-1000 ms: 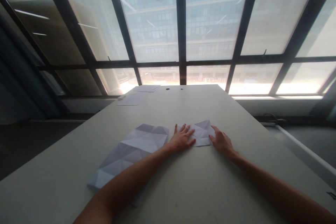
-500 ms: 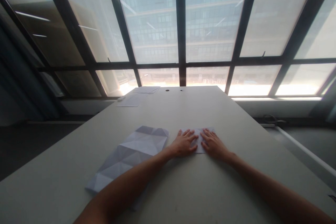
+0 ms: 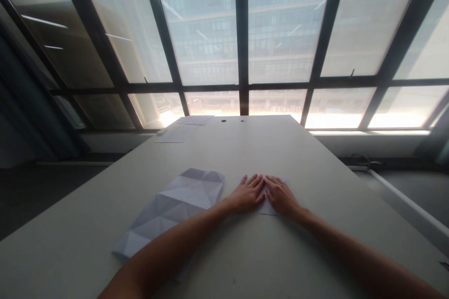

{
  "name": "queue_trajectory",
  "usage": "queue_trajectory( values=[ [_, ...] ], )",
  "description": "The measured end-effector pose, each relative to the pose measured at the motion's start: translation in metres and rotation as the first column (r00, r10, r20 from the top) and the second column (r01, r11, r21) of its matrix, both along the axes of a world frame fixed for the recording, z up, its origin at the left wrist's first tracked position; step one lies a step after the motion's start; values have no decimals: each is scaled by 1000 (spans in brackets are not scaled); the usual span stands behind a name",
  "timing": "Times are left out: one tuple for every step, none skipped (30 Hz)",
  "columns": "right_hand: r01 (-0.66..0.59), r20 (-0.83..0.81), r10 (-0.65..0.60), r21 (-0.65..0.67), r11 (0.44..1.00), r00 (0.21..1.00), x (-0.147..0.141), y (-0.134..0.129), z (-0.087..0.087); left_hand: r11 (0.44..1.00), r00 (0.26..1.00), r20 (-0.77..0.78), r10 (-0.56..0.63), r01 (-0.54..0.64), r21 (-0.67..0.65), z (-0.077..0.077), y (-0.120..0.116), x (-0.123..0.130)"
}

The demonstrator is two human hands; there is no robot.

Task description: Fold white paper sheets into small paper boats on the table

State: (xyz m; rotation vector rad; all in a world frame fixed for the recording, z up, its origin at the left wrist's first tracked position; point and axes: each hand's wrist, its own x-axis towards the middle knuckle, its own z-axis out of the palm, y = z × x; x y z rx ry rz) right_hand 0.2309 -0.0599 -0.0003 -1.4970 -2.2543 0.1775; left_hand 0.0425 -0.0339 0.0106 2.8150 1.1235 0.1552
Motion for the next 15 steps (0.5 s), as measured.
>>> queue_trajectory(
  values=[
    [-18,17,18,-22,1000,1000,1,2,-1,1000,1000,3,-9,9,-2,0,-1,1],
    [-39,42,41,-47,998,998,2,4,-2,1000,1000,4,-11,11,-5,1,-3,2],
    [-56,70,61,-71,996,996,3,5,-3,1000,1000,4,-9,9,-7,1,-4,3],
    [-65,96,74,-90,994,993,3,5,-4,1000,1000,4,-5,5,-9,1,-5,3],
    [-69,120,81,-101,992,989,4,4,-5,1000,1000,7,-2,2,-11,1,-6,4],
    [-66,139,80,-105,992,987,4,4,-6,1000,1000,11,-2,2,-13,1,-6,4],
    [-56,155,72,-107,993,985,5,4,-6,1000,1000,14,-3,3,-18,2,-6,4],
    [-44,168,62,-109,993,984,5,4,-7,1000,1000,17,0,1,-24,2,-6,4],
    [-29,179,49,-110,993,983,6,4,-7,1000,1000,18,4,-4,-31,2,-6,3],
    [-12,187,33,-112,994,982,8,5,-8,999,1000,17,9,-8,-37,3,-6,3],
    [8,194,14,-113,994,981,10,7,-9,999,1000,15,13,-13,-43,4,-6,2],
    [30,199,-7,-114,993,980,13,9,-10,999,1000,11,18,-17,-47,4,-5,2],
    [52,202,-28,-113,992,979,17,11,-11,999,1000,6,22,-22,-50,4,-5,1],
    [76,204,-52,-110,991,978,21,13,-12,998,1000,0,28,-28,-51,5,-5,1],
    [105,206,-81,-107,989,975,25,16,-13,998,999,-6,36,-36,-51,5,-5,0]
  ],
)
